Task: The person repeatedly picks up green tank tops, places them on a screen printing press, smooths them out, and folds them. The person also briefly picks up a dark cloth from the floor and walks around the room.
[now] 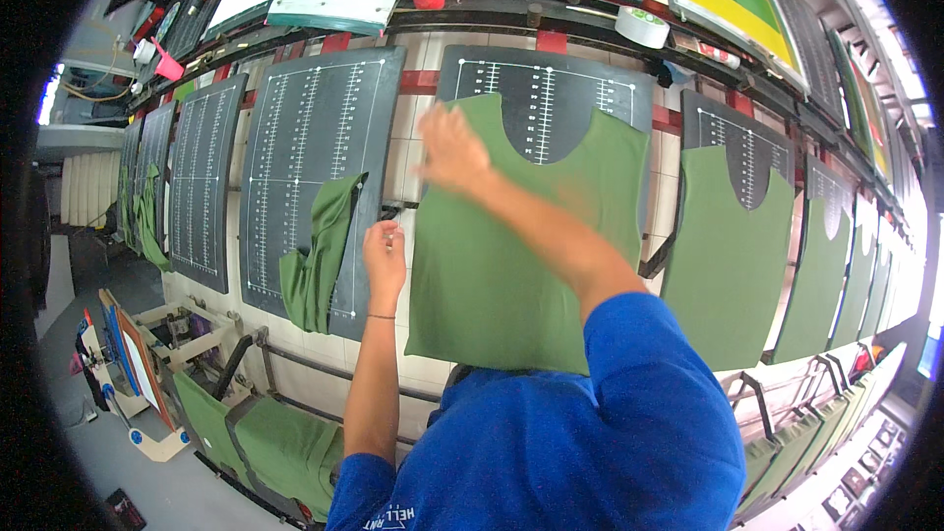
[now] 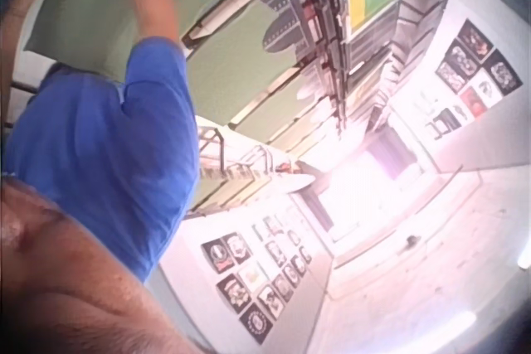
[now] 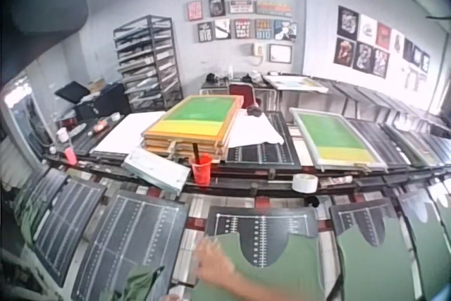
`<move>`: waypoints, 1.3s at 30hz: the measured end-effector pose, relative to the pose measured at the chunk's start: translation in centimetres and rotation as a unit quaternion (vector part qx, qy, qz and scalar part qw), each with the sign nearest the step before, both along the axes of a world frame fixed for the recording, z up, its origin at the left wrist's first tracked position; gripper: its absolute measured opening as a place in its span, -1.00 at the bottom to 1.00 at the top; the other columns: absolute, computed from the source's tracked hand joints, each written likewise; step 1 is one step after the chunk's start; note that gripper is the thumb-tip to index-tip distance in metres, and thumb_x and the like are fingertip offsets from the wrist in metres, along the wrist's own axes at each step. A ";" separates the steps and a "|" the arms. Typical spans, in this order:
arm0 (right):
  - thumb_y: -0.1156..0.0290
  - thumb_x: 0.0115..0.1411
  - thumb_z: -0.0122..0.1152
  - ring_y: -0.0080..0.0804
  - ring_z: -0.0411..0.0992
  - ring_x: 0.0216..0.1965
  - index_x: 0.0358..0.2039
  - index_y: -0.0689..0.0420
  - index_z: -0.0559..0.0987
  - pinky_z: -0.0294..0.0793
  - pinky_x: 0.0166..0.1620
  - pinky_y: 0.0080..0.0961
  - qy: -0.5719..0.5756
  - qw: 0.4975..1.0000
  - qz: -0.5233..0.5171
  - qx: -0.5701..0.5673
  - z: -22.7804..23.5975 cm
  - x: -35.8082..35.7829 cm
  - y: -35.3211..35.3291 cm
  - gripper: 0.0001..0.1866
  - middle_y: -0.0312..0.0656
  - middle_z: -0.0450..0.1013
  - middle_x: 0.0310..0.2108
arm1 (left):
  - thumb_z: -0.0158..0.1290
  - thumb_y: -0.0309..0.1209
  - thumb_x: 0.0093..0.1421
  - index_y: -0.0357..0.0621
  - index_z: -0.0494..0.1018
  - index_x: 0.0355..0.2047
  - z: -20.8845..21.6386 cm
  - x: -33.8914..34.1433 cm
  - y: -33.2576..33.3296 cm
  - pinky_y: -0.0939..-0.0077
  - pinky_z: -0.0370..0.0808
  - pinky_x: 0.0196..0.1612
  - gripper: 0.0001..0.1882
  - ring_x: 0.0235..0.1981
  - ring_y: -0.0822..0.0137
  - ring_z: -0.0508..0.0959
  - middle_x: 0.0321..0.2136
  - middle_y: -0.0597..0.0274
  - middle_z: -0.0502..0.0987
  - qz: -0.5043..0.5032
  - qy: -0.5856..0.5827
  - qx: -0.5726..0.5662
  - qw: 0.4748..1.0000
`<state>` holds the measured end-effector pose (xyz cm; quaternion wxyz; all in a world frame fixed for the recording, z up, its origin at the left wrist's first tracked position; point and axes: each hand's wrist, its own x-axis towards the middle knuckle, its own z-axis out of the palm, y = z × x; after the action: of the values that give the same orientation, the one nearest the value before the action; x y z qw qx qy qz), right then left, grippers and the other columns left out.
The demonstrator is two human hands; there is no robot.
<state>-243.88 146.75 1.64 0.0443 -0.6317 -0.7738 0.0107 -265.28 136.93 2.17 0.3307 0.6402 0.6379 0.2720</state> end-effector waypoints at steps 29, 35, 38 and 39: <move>-0.18 0.39 -0.18 -0.25 0.01 0.45 0.42 -0.09 0.18 -0.07 0.45 0.00 0.016 0.964 0.141 -0.223 1.9 9.0 -44.6 -0.29 -0.28 0.09 0.44 | -0.05 -0.16 0.35 -0.26 0.15 0.36 0.9 7.1 -12.5 -0.18 -0.12 0.44 -0.33 0.44 -0.24 -0.02 0.42 -0.18 0.05 -0.213 0.255 0.058 0.941; -0.20 0.33 -0.08 -0.10 -0.02 0.46 0.39 0.04 0.22 -0.07 0.44 0.09 0.024 0.977 0.062 -0.201 2.6 3.1 -39.7 -0.22 -0.15 0.10 0.43 | 0.00 -0.23 0.34 -0.22 0.22 0.31 1.8 3.2 -12.0 -0.14 -0.05 0.43 -0.40 0.43 -0.24 0.01 0.41 -0.18 0.05 -0.222 0.147 0.065 0.962; -0.19 0.33 -0.07 -0.06 -0.05 0.47 0.39 0.12 0.21 -0.10 0.44 0.11 0.050 0.983 0.042 -0.170 2.9 -2.0 -34.8 -0.20 -0.08 0.09 0.43 | 0.04 -0.32 0.29 -0.22 0.25 0.29 3.1 -1.3 -11.6 -0.11 0.01 0.40 -0.42 0.41 -0.24 0.03 0.41 -0.16 0.04 -0.191 0.127 0.073 0.971; -0.18 0.33 -0.06 -0.05 -0.05 0.47 0.39 0.14 0.21 -0.10 0.44 0.11 0.058 0.986 0.033 -0.154 2.9 -4.0 -33.1 -0.19 -0.06 0.08 0.43 | 0.04 -0.33 0.29 -0.22 0.26 0.28 3.3 -3.1 -11.4 -0.11 0.03 0.40 -0.42 0.41 -0.24 0.04 0.41 -0.16 0.05 -0.177 0.122 0.081 0.973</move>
<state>-247.84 113.64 4.59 -0.0087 -0.6036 -0.7794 0.1676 -268.39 125.49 5.45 0.2401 0.7962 0.5256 0.1796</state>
